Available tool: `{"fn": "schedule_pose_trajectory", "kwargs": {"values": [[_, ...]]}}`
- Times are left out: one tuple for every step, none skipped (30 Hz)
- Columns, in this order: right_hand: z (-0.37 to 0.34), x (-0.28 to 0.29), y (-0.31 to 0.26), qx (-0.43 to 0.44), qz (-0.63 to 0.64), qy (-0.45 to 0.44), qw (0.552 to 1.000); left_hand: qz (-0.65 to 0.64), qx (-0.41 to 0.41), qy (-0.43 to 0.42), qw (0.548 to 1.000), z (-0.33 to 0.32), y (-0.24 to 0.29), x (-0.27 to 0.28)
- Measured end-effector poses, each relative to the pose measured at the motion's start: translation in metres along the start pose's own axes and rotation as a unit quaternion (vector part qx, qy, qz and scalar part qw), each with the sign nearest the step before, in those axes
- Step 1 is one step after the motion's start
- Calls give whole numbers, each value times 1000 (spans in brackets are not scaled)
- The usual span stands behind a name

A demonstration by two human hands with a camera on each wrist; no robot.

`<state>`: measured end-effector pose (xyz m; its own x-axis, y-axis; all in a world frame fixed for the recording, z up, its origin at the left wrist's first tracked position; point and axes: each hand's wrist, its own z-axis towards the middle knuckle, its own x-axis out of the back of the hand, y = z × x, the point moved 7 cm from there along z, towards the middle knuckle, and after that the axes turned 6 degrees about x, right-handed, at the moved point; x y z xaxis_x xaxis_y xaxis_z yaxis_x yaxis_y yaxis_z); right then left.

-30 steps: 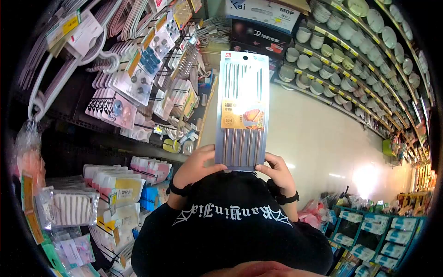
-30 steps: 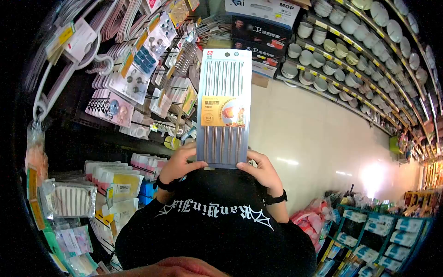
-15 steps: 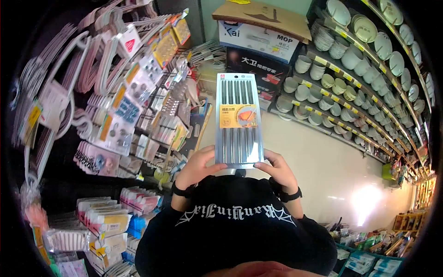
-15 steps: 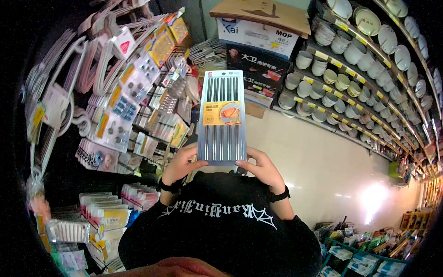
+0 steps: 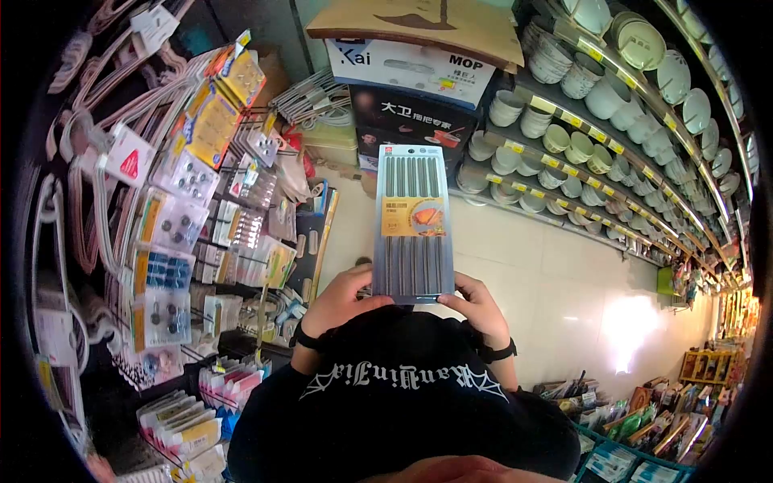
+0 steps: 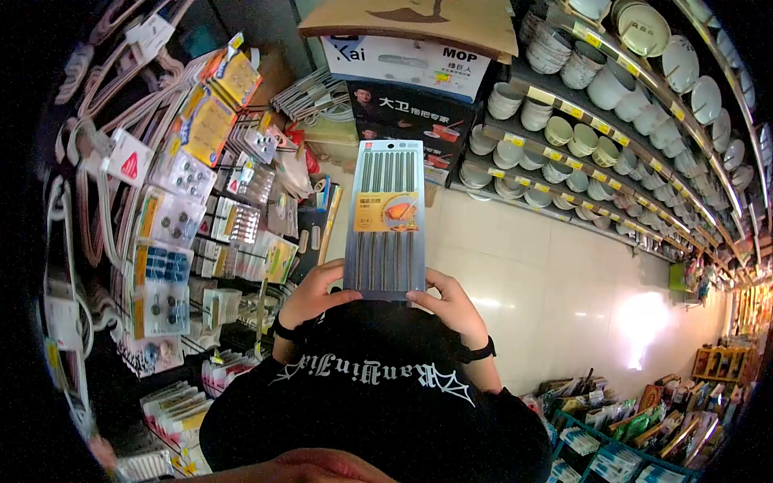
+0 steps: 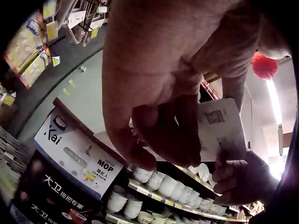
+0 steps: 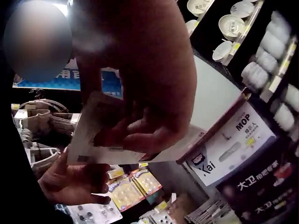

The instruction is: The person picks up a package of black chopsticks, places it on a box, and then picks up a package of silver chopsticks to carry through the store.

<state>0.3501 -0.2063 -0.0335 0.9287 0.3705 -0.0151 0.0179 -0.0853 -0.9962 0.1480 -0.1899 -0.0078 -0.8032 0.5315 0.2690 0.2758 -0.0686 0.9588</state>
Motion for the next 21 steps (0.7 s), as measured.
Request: {"fn": "schedule_pose_trajectory", "kwargs": {"values": [[11, 5, -2, 3, 2, 7, 1000, 5, -8, 1, 1000, 12, 1, 6], [24, 12, -5, 9, 2, 14, 1000, 11, -18, 2, 1000, 26, 4, 14], [37, 18, -8, 3, -16, 11, 1000, 17, -29, 5, 999, 41, 5, 23], [50, 25, -10, -3, -34, 9, 999, 29, -40, 6, 999, 55, 2, 31], [61, 28, -11, -11, -50, 8, 999, 40, -49, 4, 998, 69, -2, 40], [77, 31, -20, 31, -23, 41, 998, 51, -57, 3, 997, 82, -2, 51], [90, 33, -24, 25, -23, 45, 998, 66, -64, -4, 996, 94, 1, 63], [104, 37, -29, 18, -27, 48, 998, 80, -73, -8, 994, 106, 6, 75], [117, 42, -35, 13, -33, 50, 998, 92, -84, -10, 992, 118, 12, 87], [131, 42, -42, 28, -17, 49, 998, 79, -73, -19, 994, 127, 20, 100], [145, 45, -43, 30, -18, 49, 998, 84, -88, -11, 992, 138, 22, 111], [159, 47, -42, 32, -15, 49, 998, 92, -101, -4, 991, 147, 24, 122], [174, 49, -42, 34, -11, 50, 998, 101, -113, 2, 988, 156, 25, 134], [187, 49, -46, 42, -13, 52, 998, 114, -102, 2, 988, 164, 21, 144], [199, 49, -50, 53, -17, 56, 997, 114, -99, 1, 988, 172, 19, 153], [210, 49, -52, 62, -20, 61, 996, 113, -96, -1, 989, 179, 16, 161], [219, 49, -53, 67, -24, 67, 995, 111, -91, -5, 990, 186, 13, 167], [226, 50, -51, 51, -24, 68, 996, 118, -90, -4, 989, 192, 13, 174], [232, 51, -49, 32, -22, 69, 997, 121, -92, -11, 988, 196, 10, 178], [238, 51, -45, 12, -19, 69, 997, 124, -92, -19, 988, 201, 6, 182], [243, 52, -44, 16, -17, 64, 998, 129, -95, -25, 987, 205, 2, 186]]}}
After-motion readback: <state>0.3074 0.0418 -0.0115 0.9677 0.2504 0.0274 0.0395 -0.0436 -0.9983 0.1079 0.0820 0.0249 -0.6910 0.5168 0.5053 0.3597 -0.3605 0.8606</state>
